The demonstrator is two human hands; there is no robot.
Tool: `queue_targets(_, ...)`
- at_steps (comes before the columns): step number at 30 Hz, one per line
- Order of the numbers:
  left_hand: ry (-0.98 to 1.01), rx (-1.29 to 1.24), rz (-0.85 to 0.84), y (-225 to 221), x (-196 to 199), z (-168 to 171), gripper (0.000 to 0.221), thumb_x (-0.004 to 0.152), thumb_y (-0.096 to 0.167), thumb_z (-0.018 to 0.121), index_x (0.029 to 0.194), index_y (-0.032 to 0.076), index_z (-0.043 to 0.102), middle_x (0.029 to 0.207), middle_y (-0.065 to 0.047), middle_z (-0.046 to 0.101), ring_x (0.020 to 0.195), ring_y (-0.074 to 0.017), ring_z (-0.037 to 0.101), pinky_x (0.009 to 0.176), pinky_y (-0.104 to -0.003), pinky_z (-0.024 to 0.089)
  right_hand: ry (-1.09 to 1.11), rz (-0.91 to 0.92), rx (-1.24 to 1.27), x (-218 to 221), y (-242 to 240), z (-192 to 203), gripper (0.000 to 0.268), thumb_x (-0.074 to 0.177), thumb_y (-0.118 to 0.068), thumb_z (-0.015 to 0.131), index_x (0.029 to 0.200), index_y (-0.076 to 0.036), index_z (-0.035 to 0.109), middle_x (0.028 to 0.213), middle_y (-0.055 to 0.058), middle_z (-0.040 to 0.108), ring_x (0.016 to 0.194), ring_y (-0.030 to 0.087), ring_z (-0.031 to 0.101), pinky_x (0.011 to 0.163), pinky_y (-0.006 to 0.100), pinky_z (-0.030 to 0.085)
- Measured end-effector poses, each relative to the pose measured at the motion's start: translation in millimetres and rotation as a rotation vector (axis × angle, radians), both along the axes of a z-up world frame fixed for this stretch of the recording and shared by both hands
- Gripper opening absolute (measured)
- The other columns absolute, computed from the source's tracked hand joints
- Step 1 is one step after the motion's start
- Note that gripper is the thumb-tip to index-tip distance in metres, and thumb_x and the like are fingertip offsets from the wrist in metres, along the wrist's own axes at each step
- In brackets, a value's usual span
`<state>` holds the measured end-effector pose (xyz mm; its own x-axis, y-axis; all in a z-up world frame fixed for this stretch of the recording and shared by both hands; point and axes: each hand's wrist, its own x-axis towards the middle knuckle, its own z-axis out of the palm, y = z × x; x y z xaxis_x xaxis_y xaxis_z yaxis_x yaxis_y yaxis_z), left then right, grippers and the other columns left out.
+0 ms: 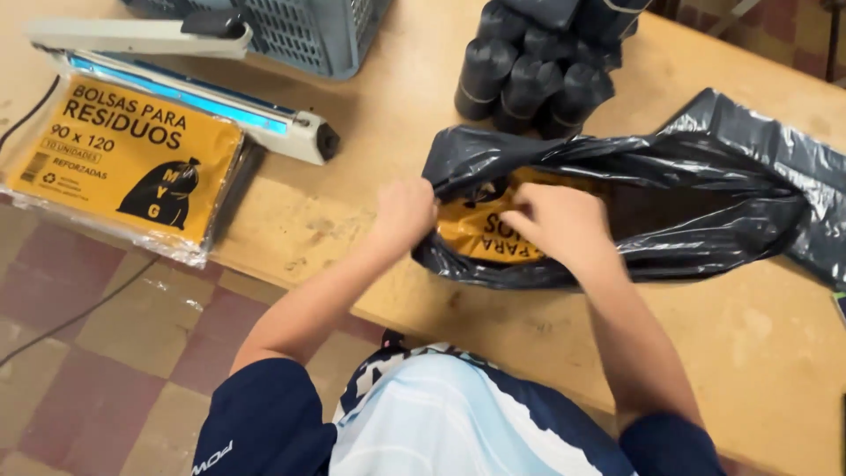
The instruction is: The person picks up yellow packets of garbage bags from a table and places them into a larger black plastic bag, then organizes other packets in a red basket on the tiled floor before tying the large black bag closed.
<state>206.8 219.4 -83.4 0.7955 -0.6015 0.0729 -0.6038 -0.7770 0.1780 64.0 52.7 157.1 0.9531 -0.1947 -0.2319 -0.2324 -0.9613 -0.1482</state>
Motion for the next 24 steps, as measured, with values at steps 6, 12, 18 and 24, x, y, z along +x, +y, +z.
queue_targets(6,0.957,-0.885,0.173,1.0,40.6,115.6,0.046,0.085,0.047,0.062,0.098,0.004,0.073,0.084,-0.011,0.072,0.080,-0.0245,0.073,0.048,-0.034,0.059,0.311,-0.044,0.005,63.7,-6.1,-97.0,0.114,0.072,-0.044,0.083,0.161,-0.013,0.018,0.154,0.030,0.029,0.132,0.059,0.040,0.103,0.066,0.045)
queue_targets(12,1.285,-1.247,0.208,-40.5,22.2,125.5,0.024,0.084,0.032,0.069,0.088,0.009,0.075,0.063,-0.006,0.063,0.058,-0.0220,0.071,0.045,-0.030,0.058,0.288,-0.288,0.248,55.9,-35.2,-134.3,0.094,0.084,-0.019,0.063,0.159,-0.016,0.007,0.161,0.026,0.018,0.139,0.053,0.037,0.117,0.062,0.032)
queue_targets(18,1.242,-1.117,0.136,-37.7,23.3,128.9,0.030,0.086,0.037,0.068,0.095,0.010,0.075,0.076,-0.005,0.064,0.066,-0.0167,0.071,0.048,-0.025,0.055,-0.066,0.180,-0.197,58.5,-179.7,-364.8,0.075,0.096,0.002,0.038,0.164,-0.006,0.005,0.157,0.033,0.025,0.136,0.048,0.045,0.107,0.052,0.050)
queue_targets(24,0.910,-0.902,-0.015,-4.1,28.1,160.4,0.030,0.093,0.039,0.066,0.097,0.011,0.077,0.086,-0.005,0.071,0.093,-0.0162,0.066,0.085,-0.036,0.055,0.063,0.058,0.079,51.1,-77.6,-232.0,0.061,0.095,-0.026,0.058,0.153,-0.013,0.042,0.161,0.028,0.021,0.147,0.047,0.026,0.114,0.056,0.037)
